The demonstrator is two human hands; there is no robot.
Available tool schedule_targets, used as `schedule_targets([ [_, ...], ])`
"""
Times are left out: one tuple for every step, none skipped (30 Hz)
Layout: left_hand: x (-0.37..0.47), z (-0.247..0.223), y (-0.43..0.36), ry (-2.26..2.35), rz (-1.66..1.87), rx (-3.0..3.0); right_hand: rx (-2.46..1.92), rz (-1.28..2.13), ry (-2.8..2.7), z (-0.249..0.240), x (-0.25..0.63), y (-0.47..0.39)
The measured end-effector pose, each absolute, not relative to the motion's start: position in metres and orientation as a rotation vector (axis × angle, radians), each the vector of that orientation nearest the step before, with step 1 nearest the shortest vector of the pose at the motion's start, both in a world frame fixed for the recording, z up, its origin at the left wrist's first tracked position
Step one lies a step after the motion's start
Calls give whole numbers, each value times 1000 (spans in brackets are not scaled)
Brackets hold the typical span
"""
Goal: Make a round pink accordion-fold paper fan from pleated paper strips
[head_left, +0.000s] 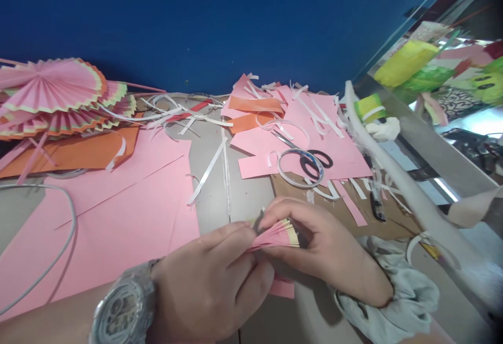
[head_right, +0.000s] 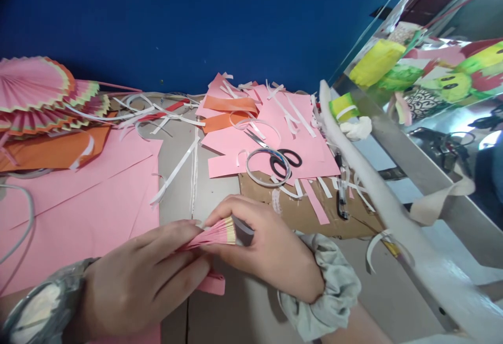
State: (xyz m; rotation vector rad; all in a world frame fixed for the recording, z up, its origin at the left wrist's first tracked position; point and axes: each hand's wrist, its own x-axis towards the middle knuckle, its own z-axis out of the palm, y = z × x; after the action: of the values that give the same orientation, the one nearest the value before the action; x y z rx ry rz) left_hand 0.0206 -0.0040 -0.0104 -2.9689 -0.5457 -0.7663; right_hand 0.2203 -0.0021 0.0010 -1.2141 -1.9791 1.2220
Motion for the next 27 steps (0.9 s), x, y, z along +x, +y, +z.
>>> schedule_targets([
  [20,-12,-4,-528,-729,-2967,-1230,1245,-1976,2,220,-2],
  [20,-13,-4,-533,-700,-2971,-1240,1253,-1975,3,220,-2],
  [20,-15,-4,-544,-684,-2978,-1246,1249,-1976,3,219,-3],
  [20,-15,-5,-550,-681,-2982,-1252,1234,-1982,3,219,-3],
  [20,-16,-5,-553,-681,-2984,-1259,1212,-1991,2,218,-4],
  [20,-16,-6,-554,-671,-2994,-1267,1184,-2001,2,217,-4],
  [20,-16,-6,-561,-644,-3017,-1274,1154,-2009,2,216,-5],
  [20,-16,-6,-581,-601,-3056,-1278,1129,-2013,1,216,-5],
  [19,-16,-6,-617,-554,-3108,-1278,1117,-2015,1,216,-4],
  [19,-16,-6,-666,-510,-3168,-1269,1119,-2016,1,216,-4],
  [18,-16,-6,-725,-479,-3227,-1259,1134,-2013,2,217,-4],
  [18,-15,-5,-781,-463,-3280,-1247,1158,-2010,2,218,-3],
  [17,-15,-5,-828,-453,-3327,-1235,1184,-2009,3,219,-3],
  [17,-15,-4,-862,-449,-3367,-1227,1204,-2009,4,221,-2],
  [17,-15,-3,-882,-446,-3402,-1222,1214,-2007,4,221,-2],
  [17,-15,-1,-893,-448,-3427,-1223,1217,-2005,5,222,-2],
  [18,-14,0,-907,-453,-3438,-1228,1212,-2004,5,222,-3],
  [18,-14,1,-922,-453,-3440,-1234,1201,-2004,5,222,-3],
  [18,-14,2,-938,-452,-3432,-1240,1184,-2004,4,221,-4],
  [18,-14,3,-949,-451,-3419,-1242,1168,-2005,4,220,-4],
  [19,-14,4,-956,-453,-3404,-1242,1156,-2009,3,219,-4],
  [19,-14,5,-958,-464,-3390,-1257,1141,-2002,2,218,-4],
  [18,-14,6,-950,-494,-3376,-1284,1123,-1974,1,218,-4],
  [18,-14,7,-935,-544,-3359,-1320,1112,-1924,0,217,-4],
  [18,-14,7,-924,-601,-3345,-1352,1120,-1862,0,217,-3],
  [18,-14,7,-917,-657,-3341,-1373,1145,-1793,-1,217,-2],
  [17,-14,8,-912,-727,-3344,-1372,1185,-1729,0,217,-1],
])
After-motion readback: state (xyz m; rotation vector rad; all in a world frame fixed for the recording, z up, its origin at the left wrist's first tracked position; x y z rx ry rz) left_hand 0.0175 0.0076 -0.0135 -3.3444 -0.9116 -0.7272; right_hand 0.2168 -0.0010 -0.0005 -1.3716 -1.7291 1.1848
